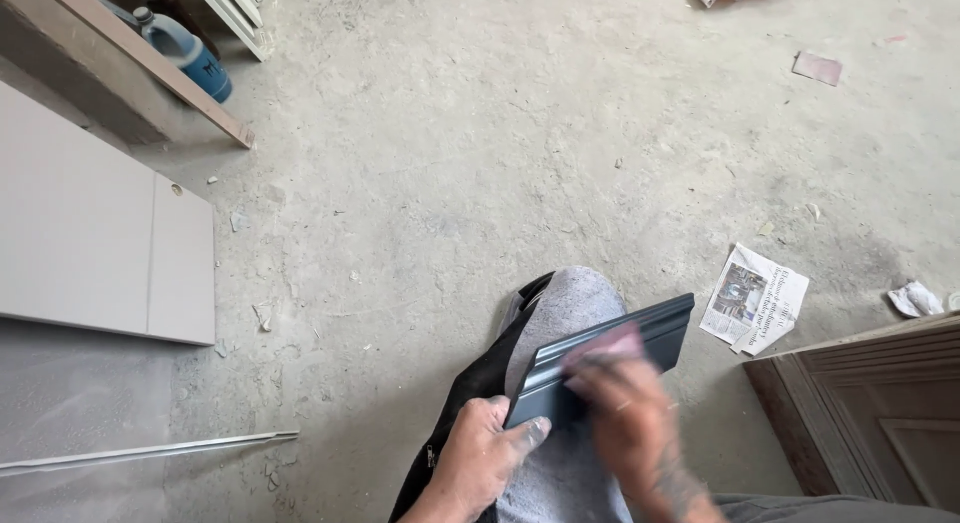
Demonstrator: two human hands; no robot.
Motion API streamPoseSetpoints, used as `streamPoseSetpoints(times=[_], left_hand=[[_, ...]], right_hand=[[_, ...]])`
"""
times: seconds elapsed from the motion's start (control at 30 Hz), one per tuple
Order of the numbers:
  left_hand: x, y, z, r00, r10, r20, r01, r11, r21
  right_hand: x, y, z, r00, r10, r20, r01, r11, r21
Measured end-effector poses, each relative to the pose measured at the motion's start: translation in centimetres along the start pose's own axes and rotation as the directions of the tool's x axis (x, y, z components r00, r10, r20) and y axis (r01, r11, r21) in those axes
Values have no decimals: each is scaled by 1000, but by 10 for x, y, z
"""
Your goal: Sanding small grey decorative trim pieces using sandpaper to smooth the surface and edges.
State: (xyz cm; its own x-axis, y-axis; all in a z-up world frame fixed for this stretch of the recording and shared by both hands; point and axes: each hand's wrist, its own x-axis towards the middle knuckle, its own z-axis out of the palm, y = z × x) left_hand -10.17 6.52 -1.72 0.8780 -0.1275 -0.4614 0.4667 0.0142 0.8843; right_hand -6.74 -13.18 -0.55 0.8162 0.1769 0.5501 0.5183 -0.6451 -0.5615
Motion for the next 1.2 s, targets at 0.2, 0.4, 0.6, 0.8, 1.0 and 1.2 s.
streamPoseSetpoints(times=[0.2,0.4,0.6,0.8,1.0,1.2], left_hand=[[-2,14,2,998,69,-12,-63,956,288],[0,1,0,997,64,-33,-53,959,278],[-1,18,-6,996,86,5,-86,992,95],[-4,25,-14,976,-216,32,218,971,-102],[-7,49,-10,983,-173,63,182,963,-198],[-3,42,-18,956,-293,0,292,954,-60]], right_hand=[[0,-26,5,977,-148,157,142,989,48],[-14,-2,7,999,31,-8,-32,996,-84],[1,-17,4,944,-283,170,266,957,117],[-3,-1,0,988,-132,77,131,991,12],[29,-7,1,871,-407,276,297,882,366],[26,49,-36,940,-128,316,50,969,243]])
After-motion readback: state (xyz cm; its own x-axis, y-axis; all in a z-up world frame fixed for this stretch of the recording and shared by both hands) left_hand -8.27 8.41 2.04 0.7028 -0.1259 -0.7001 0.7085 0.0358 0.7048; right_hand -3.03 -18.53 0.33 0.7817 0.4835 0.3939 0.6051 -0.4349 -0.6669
